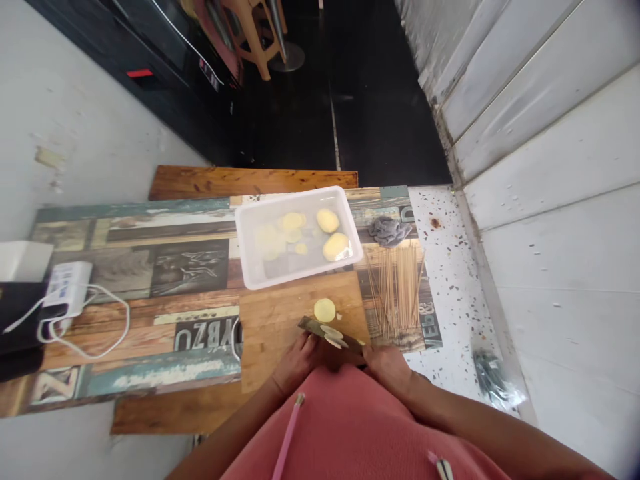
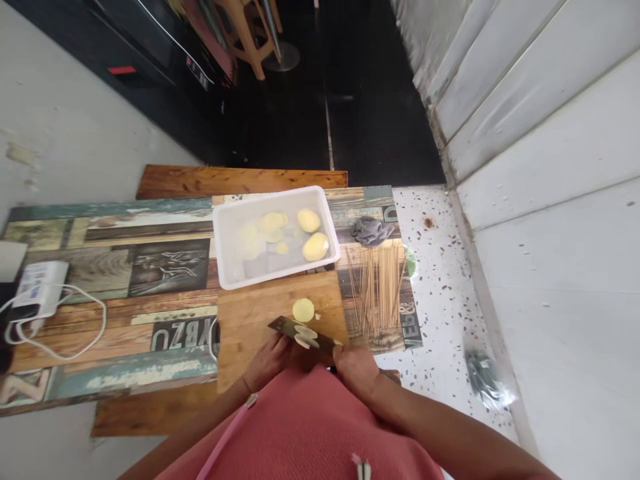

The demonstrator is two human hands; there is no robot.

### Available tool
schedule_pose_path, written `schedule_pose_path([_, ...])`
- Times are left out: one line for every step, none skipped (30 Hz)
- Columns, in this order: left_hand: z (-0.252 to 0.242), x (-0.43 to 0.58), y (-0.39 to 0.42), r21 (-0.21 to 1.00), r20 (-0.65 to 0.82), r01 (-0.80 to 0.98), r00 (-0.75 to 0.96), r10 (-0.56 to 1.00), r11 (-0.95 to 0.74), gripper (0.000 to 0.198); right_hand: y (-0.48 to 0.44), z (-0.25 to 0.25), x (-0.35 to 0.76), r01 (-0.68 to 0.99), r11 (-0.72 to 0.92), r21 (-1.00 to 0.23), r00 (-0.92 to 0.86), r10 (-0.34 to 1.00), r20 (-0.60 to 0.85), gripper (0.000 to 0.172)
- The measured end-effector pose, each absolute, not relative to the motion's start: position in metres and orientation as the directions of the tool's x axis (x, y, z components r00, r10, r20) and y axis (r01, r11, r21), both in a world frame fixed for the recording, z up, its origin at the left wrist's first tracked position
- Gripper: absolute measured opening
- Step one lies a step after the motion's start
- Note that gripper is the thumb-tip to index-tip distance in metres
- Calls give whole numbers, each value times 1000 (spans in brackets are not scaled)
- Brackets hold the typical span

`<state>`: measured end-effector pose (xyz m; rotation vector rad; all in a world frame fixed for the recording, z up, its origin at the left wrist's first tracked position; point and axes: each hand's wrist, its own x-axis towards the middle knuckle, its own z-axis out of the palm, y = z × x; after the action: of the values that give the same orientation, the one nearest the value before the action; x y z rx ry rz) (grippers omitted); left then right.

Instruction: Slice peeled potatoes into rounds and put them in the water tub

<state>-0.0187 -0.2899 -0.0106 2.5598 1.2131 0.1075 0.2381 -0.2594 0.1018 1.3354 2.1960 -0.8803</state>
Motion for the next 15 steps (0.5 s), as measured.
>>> schedule_pose_path([-9, -19, -289, 337, -100, 753, 625, 774, -565, 38, -262, 108, 241, 893, 337, -300, -450, 629, -634, 13])
schedule_pose_path([-7, -19, -288, 367, -123, 759, 612, 781, -537, 36, -265, 114, 245, 893, 338, -297, -450, 637, -626, 13])
schedule_pose_path([-5, -20, -287, 395, -127, 762, 599, 791, -514, 35, -268, 118, 248, 894, 341, -291, -448, 652, -612, 13])
schedule_pose_path([-3, -20, -286, 419, -116, 760, 587, 801, -497, 34, -272, 121, 251, 895, 345, -282, -445, 670, -593, 14])
schedule_pose_path([-2, -21, -286, 439, -99, 757, 576, 812, -484, 33, -275, 123, 253, 898, 348, -271, -441, 689, -576, 15])
schedule_pose_path([-1, -22, -285, 456, -84, 754, 566, 820, -473, 33, -278, 124, 254, 899, 350, -262, -437, 702, -562, 15])
schedule_pose_path([-1, -22, -285, 470, -78, 753, 556, 828, -461, 33, -280, 124, 256, 900, 350, -259, -435, 710, -554, 15])
schedule_pose_path([-1, -23, -285, 480, -81, 754, 546, 834, -448, 32, -282, 123, 256, 902, 348, -257, -432, 715, -549, 15])
schedule_pose_path([-1, -23, -285, 486, -87, 756, 541, 836, -438, 32, -283, 122, 256, 903, 345, -256, -430, 718, -548, 15])
schedule_pose_path([-2, -23, -285, 488, -93, 758, 537, 838, -432, 32, -284, 121, 256, 904, 343, -255, -427, 718, -549, 15])
schedule_pose_path([-3, -23, -286, 487, -90, 758, 537, 839, -433, 32, -284, 120, 256, 904, 342, -256, -427, 719, -549, 15])
schedule_pose_path([-4, -22, -287, 485, -84, 758, 536, 840, -436, 33, -283, 120, 256, 904, 343, -257, -428, 717, -550, 15])
schedule_pose_path([-5, -22, -288, 482, -73, 757, 537, 841, -441, 33, -283, 120, 256, 902, 345, -259, -431, 713, -552, 15])
schedule_pose_path([-6, -22, -288, 478, -62, 755, 540, 840, -450, 34, -282, 120, 256, 900, 350, -260, -436, 707, -557, 15])
schedule_pose_path([-7, -22, -289, 471, -51, 752, 544, 838, -460, 35, -281, 121, 256, 897, 355, -262, -441, 701, -560, 15])
